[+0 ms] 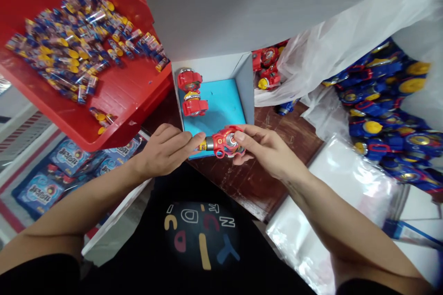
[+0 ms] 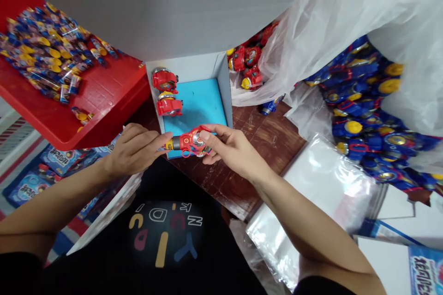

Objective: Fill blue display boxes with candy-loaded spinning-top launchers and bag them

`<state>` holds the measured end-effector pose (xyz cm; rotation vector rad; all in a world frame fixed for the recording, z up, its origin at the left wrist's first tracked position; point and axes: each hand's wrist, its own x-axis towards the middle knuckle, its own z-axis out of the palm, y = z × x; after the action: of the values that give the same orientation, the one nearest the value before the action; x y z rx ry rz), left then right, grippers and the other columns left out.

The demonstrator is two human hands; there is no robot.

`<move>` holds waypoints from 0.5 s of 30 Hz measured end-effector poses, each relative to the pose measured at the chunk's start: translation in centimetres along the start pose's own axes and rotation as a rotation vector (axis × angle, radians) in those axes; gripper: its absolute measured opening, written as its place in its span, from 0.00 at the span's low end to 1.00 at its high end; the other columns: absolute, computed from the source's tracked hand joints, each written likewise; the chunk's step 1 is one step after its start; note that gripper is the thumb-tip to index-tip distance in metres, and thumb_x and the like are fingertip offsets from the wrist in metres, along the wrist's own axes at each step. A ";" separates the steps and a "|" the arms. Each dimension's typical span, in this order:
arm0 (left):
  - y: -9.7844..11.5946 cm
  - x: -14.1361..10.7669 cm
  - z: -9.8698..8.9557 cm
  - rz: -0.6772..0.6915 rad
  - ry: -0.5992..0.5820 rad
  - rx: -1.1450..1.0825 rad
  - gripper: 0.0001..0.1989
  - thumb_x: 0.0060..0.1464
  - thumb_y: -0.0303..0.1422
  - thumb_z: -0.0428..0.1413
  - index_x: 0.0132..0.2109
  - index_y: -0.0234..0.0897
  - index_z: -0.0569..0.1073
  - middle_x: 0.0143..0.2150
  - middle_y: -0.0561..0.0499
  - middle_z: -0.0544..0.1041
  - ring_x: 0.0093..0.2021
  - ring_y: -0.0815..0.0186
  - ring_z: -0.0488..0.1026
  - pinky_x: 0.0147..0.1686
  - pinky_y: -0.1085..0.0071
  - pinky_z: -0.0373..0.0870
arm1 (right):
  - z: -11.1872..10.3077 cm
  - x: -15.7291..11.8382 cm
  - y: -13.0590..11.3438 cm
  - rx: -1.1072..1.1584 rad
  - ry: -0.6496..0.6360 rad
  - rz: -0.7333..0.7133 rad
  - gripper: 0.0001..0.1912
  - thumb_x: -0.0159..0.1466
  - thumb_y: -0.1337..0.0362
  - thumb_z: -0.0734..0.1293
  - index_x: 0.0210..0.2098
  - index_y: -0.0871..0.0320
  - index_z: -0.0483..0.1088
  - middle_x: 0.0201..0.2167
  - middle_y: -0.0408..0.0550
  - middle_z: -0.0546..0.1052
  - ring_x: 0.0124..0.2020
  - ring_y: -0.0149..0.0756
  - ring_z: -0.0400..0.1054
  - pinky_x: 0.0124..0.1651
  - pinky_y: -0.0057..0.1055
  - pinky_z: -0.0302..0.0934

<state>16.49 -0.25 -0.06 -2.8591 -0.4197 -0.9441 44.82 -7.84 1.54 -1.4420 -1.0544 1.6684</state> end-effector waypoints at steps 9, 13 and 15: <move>-6.0 2.2 1.3 -0.290 -0.057 -0.156 0.21 0.74 0.47 0.54 0.66 0.47 0.77 0.67 0.50 0.79 0.63 0.54 0.76 0.65 0.52 0.69 | -2.7 0.2 -2.7 -1.107 0.197 -0.713 0.28 0.77 0.50 0.65 0.72 0.54 0.68 0.57 0.55 0.82 0.49 0.46 0.80 0.48 0.41 0.76; -6.4 1.7 2.9 -0.419 -0.113 -0.205 0.15 0.75 0.40 0.54 0.61 0.48 0.81 0.61 0.52 0.83 0.60 0.57 0.79 0.59 0.54 0.71 | -1.3 0.2 -4.3 -1.615 0.018 -0.842 0.23 0.79 0.64 0.59 0.71 0.52 0.68 0.45 0.50 0.84 0.44 0.42 0.77 0.33 0.33 0.61; -5.9 1.8 3.4 -0.435 -0.100 -0.220 0.15 0.75 0.40 0.55 0.61 0.47 0.82 0.62 0.52 0.83 0.60 0.57 0.78 0.60 0.55 0.71 | -0.2 0.4 -5.1 -1.715 -0.085 -0.912 0.25 0.77 0.71 0.57 0.69 0.51 0.69 0.40 0.48 0.83 0.40 0.40 0.75 0.30 0.34 0.54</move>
<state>18.03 6.41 -1.65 -3.0863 -1.0423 -0.9587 44.95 -5.23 5.94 -1.1801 -2.8594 -0.1432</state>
